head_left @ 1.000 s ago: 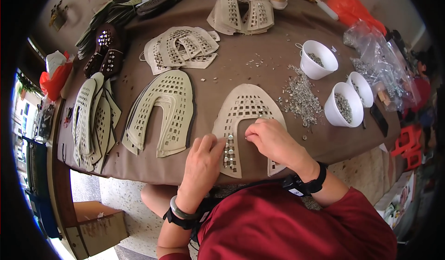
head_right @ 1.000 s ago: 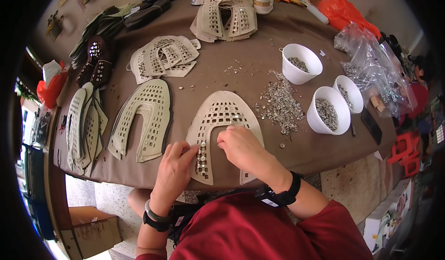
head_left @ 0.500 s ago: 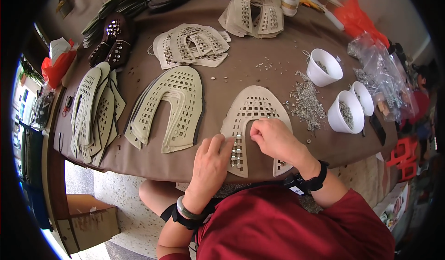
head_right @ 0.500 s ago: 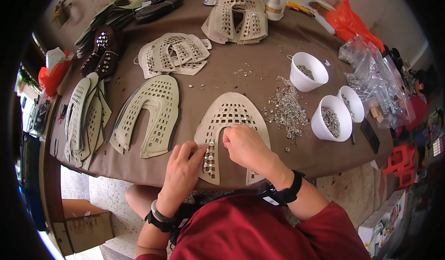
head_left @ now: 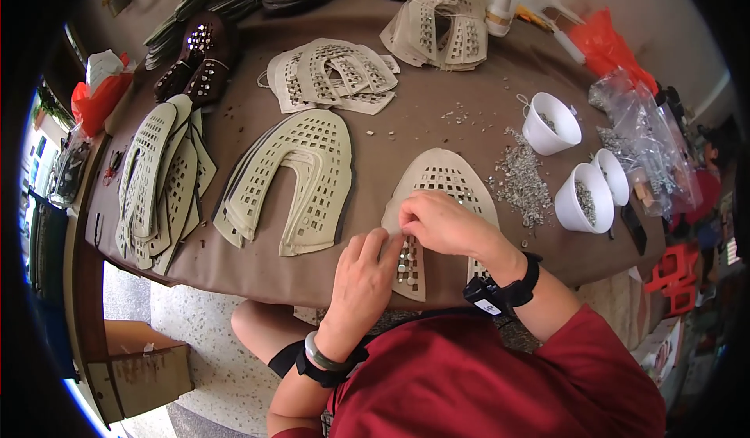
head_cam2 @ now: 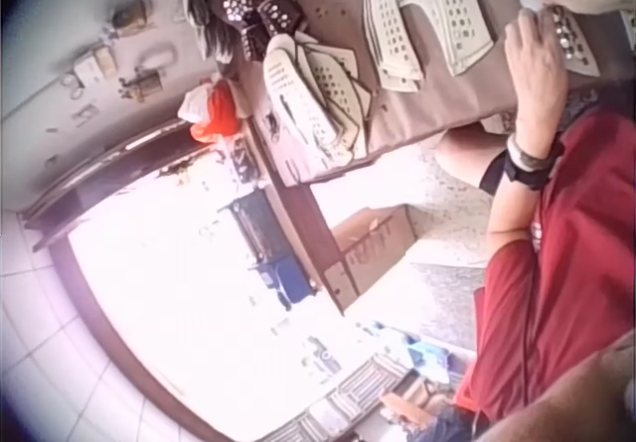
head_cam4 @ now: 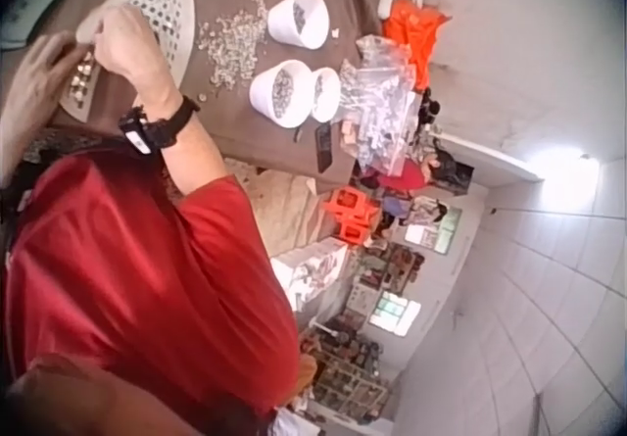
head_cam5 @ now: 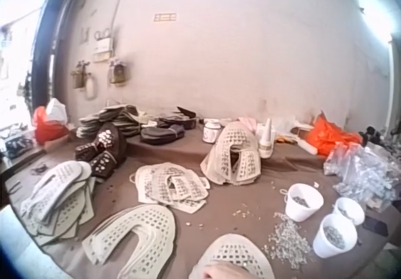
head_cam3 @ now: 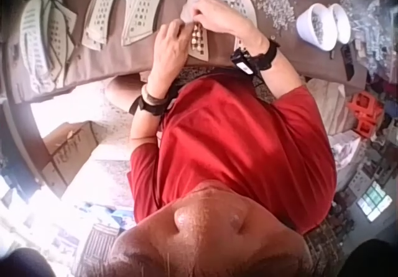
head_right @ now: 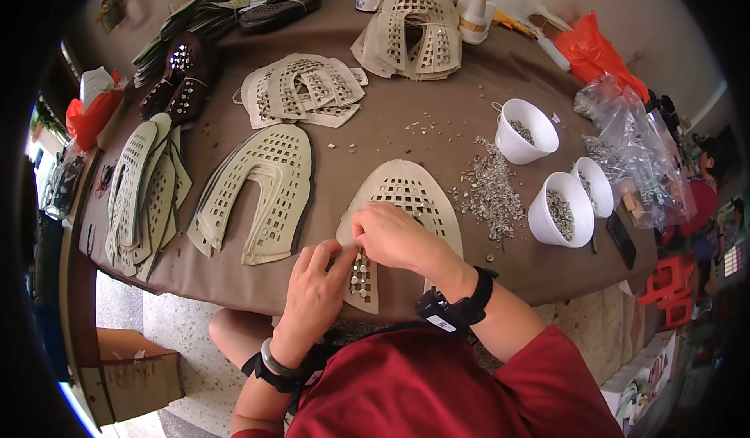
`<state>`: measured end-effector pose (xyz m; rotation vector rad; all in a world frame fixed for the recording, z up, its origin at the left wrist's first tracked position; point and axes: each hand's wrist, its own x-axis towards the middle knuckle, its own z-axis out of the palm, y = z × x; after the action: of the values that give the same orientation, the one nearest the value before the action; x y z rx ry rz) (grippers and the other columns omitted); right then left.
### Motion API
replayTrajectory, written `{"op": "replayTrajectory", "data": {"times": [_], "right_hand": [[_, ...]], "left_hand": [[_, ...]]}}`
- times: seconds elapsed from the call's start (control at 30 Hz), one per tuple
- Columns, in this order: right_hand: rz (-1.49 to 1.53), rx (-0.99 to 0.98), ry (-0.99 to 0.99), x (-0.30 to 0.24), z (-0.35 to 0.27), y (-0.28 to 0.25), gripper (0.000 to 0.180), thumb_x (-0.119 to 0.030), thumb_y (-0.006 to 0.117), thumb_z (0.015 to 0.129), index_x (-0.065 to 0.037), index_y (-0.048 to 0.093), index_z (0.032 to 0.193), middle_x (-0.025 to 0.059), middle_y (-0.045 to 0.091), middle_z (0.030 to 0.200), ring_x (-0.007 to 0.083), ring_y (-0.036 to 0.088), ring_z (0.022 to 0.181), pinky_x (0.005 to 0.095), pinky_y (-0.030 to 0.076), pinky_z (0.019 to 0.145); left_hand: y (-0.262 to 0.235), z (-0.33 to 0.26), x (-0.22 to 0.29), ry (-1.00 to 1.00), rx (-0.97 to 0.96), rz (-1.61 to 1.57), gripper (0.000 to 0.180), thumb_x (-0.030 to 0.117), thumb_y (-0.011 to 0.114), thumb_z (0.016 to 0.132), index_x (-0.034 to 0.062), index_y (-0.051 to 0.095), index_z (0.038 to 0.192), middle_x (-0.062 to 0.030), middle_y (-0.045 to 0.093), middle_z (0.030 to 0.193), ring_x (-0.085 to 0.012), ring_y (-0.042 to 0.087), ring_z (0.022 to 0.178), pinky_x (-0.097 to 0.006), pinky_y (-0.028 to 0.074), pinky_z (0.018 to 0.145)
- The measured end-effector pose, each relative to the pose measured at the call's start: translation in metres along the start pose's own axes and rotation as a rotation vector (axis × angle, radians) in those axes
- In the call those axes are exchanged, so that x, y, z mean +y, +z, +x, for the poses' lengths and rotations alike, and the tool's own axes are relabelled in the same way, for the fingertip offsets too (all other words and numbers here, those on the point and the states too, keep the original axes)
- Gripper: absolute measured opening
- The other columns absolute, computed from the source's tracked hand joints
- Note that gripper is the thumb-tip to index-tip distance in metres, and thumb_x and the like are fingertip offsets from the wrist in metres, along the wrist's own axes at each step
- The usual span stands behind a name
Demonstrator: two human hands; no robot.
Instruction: Attaching decorative or functional plastic components to shoe upper panels.
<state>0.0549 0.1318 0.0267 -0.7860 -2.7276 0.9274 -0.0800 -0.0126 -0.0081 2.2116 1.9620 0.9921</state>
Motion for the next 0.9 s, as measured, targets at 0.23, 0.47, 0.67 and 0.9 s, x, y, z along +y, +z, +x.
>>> {"op": "replayTrajectory", "data": {"times": [0.23,0.47,0.67,0.9], "right_hand": [[-0.055,-0.146,0.116,-0.004,0.014,-0.005,0.006,-0.004,0.061,0.078,0.002,0.064,0.079,0.0199,0.066,0.081,0.038,0.065,0.085,0.0445,0.051,0.076],[-0.121,-0.129,0.1,-0.013,0.013,-0.007,0.005,-0.002,0.061,0.075,0.002,0.064,0.077,0.0209,0.065,0.078,0.039,0.064,0.084,0.0454,0.05,0.075],[0.0,-0.085,0.139,-0.012,0.008,-0.009,0.01,-0.004,0.06,0.078,0.003,0.067,0.081,0.0211,0.068,0.079,0.0365,0.068,0.079,0.0424,0.052,0.072],[0.072,-0.049,0.181,-0.011,0.005,-0.008,0.014,-0.006,0.062,0.079,0.003,0.07,0.086,0.0198,0.07,0.081,0.0332,0.07,0.079,0.0403,0.054,0.074]], "left_hand": [[-0.002,0.0,0.001,-0.021,-0.031,-0.016,0.046,-0.004,0.059,0.078,0.0051,0.064,0.123,-0.0121,0.054,0.109,-0.0303,0.055,0.097,-0.04,0.048,0.087],[-0.002,-0.001,0.002,-0.024,-0.021,-0.017,0.046,-0.003,0.059,0.079,0.0044,0.063,0.124,-0.0122,0.054,0.109,-0.0301,0.054,0.096,-0.04,0.047,0.088],[-0.002,-0.001,0.001,-0.03,-0.034,-0.017,0.045,-0.003,0.058,0.079,0.0039,0.063,0.123,-0.0126,0.054,0.11,-0.0301,0.054,0.096,-0.04,0.047,0.088],[-0.005,0.0,0.0,-0.016,-0.027,-0.067,0.047,-0.004,0.057,0.08,0.0035,0.063,0.125,-0.0135,0.053,0.111,-0.031,0.054,0.097,-0.041,0.046,0.089]]}}
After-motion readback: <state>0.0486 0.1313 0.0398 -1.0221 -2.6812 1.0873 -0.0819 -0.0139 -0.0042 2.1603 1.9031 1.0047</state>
